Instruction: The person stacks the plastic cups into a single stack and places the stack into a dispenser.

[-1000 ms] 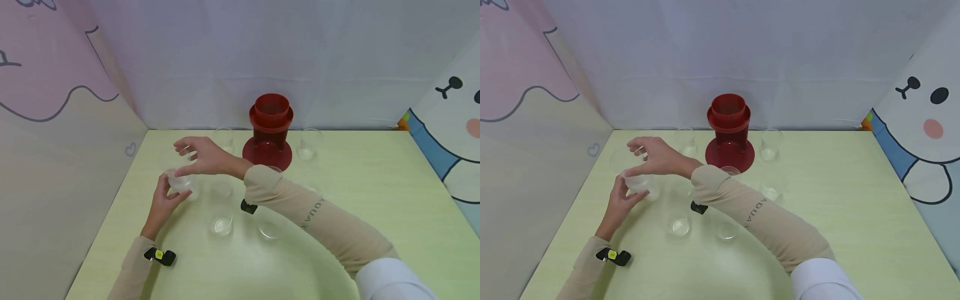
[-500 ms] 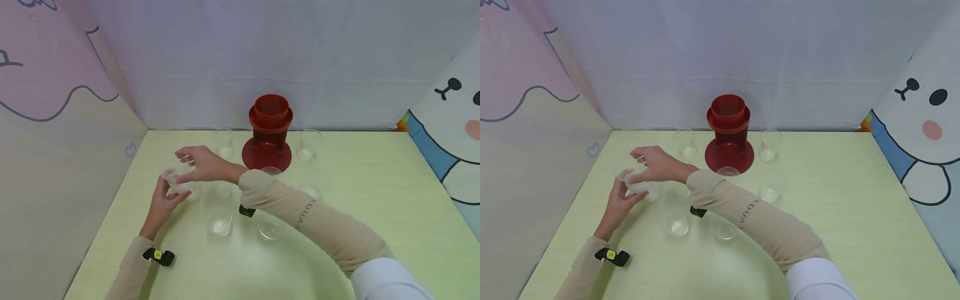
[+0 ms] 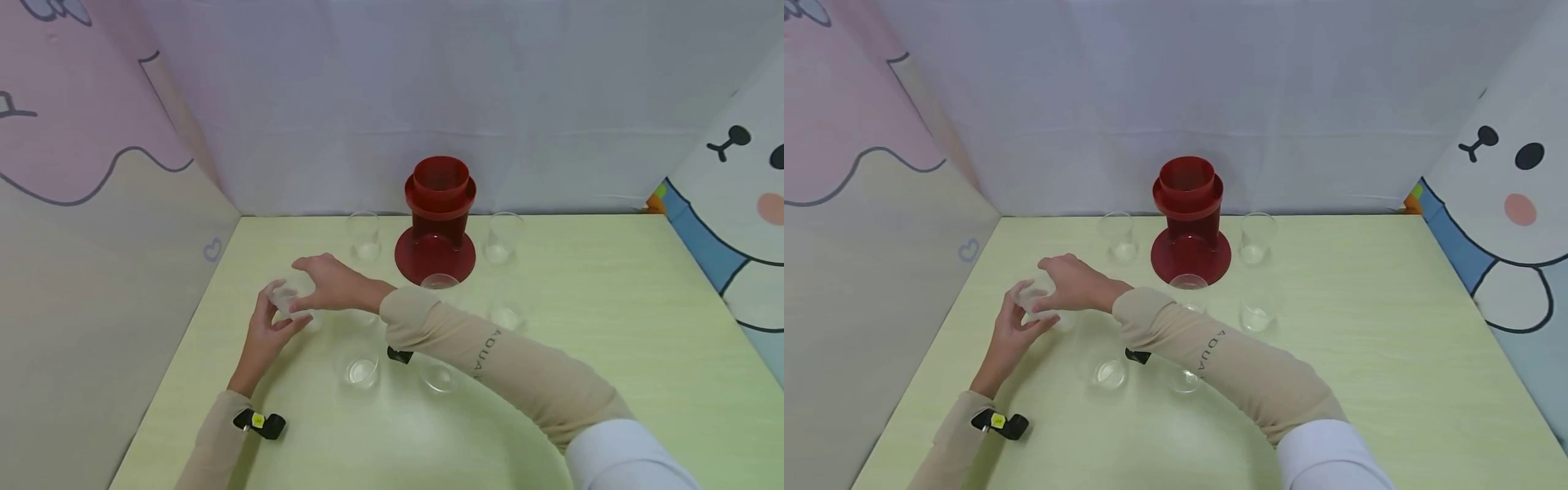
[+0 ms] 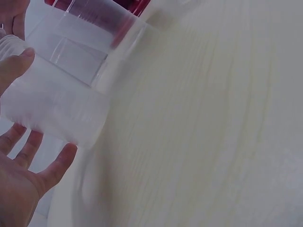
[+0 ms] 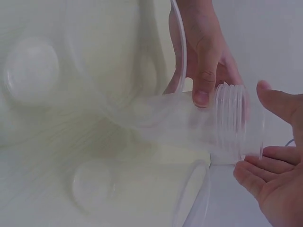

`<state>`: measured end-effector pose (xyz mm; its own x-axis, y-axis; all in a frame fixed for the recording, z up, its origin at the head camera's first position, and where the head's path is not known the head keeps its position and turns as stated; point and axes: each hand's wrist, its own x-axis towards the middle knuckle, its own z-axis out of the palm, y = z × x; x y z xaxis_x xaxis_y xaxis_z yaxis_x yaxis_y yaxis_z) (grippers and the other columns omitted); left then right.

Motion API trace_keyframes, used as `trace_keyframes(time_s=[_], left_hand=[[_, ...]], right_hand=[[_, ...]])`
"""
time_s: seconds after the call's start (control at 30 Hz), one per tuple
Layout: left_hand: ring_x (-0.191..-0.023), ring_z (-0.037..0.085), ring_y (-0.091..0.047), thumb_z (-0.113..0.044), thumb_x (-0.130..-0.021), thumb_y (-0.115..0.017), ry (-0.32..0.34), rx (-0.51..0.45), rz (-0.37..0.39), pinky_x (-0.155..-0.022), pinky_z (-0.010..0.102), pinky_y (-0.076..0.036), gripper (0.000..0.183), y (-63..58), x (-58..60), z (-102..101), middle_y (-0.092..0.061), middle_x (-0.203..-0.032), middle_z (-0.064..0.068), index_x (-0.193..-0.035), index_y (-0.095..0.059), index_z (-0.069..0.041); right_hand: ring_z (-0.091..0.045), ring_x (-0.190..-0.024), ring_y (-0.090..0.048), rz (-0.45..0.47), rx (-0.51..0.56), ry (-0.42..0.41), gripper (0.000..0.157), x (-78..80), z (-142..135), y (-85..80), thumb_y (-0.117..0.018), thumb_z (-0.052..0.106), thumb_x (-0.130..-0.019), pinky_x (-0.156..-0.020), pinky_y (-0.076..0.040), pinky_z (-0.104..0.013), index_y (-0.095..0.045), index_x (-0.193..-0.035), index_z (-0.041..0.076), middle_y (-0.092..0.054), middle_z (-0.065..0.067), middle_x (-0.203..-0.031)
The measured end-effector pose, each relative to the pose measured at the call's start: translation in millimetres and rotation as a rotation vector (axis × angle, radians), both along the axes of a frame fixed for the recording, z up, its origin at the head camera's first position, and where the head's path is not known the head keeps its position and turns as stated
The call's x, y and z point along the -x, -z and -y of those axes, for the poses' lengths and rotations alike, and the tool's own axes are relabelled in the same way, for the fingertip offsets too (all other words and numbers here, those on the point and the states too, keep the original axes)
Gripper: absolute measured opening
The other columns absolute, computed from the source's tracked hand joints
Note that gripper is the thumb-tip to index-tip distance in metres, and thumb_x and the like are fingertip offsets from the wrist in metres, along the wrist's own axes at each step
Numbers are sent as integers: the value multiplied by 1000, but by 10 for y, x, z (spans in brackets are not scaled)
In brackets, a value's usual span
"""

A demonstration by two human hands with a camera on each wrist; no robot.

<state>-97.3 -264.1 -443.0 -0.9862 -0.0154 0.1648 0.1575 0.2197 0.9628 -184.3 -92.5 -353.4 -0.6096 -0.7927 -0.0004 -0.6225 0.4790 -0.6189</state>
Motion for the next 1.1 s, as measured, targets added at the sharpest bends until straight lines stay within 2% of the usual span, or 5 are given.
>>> trace_keyframes(time_s=[0.23, 0.33, 0.63, 0.8, 1.1], left_hand=[[-124, 22, -41, 5, -81, -71, 0, -19, 3, -83, 21, -51, 79, 201, 84, 78, -40, -135, 13, -144, -27, -13], [-125, 22, -40, 4, -81, -71, -2, -13, 1, -83, 21, -51, 80, 231, 92, 85, -40, -135, 12, -145, -26, -14], [-123, 32, -40, 3, -82, -70, 11, 20, -10, -82, 21, -51, 77, 12, 7, -15, -40, -133, 19, -143, -25, -5], [-123, 34, -40, 1, -81, -72, -5, 31, 7, -82, 21, -51, 77, -10, -1, -29, -40, -133, 18, -143, -25, -6], [-124, 32, -40, 2, -80, -73, -27, 53, 8, -81, 20, -51, 78, -10, 10, -10, -41, -133, 16, -142, -27, -6]], right_hand=[[-22, -118, -47, 4, -67, 9, 71, -25, 15, 40, -73, 35, -83, -95, -39, -24, -44, -137, -1, -54, -10, -132], [-23, -119, -47, -7, -87, -2, 71, -27, 21, 42, -73, 35, -84, -97, -39, -26, -44, -138, -1, -53, -10, -132], [-21, -118, -47, -49, -156, -42, 69, -17, 4, -36, -71, 33, -85, -98, -38, -24, -42, -137, -1, -52, -13, -131], [-17, -112, -45, -14, -104, -37, 64, -1, -82, -125, -72, 30, -84, -94, -39, -23, -43, -135, 3, -50, -11, -128], [-18, -114, -49, 28, 9, -20, 57, 35, -307, -298, -75, 29, -82, -92, -43, -25, -50, -129, 7, -54, -6, -124]])
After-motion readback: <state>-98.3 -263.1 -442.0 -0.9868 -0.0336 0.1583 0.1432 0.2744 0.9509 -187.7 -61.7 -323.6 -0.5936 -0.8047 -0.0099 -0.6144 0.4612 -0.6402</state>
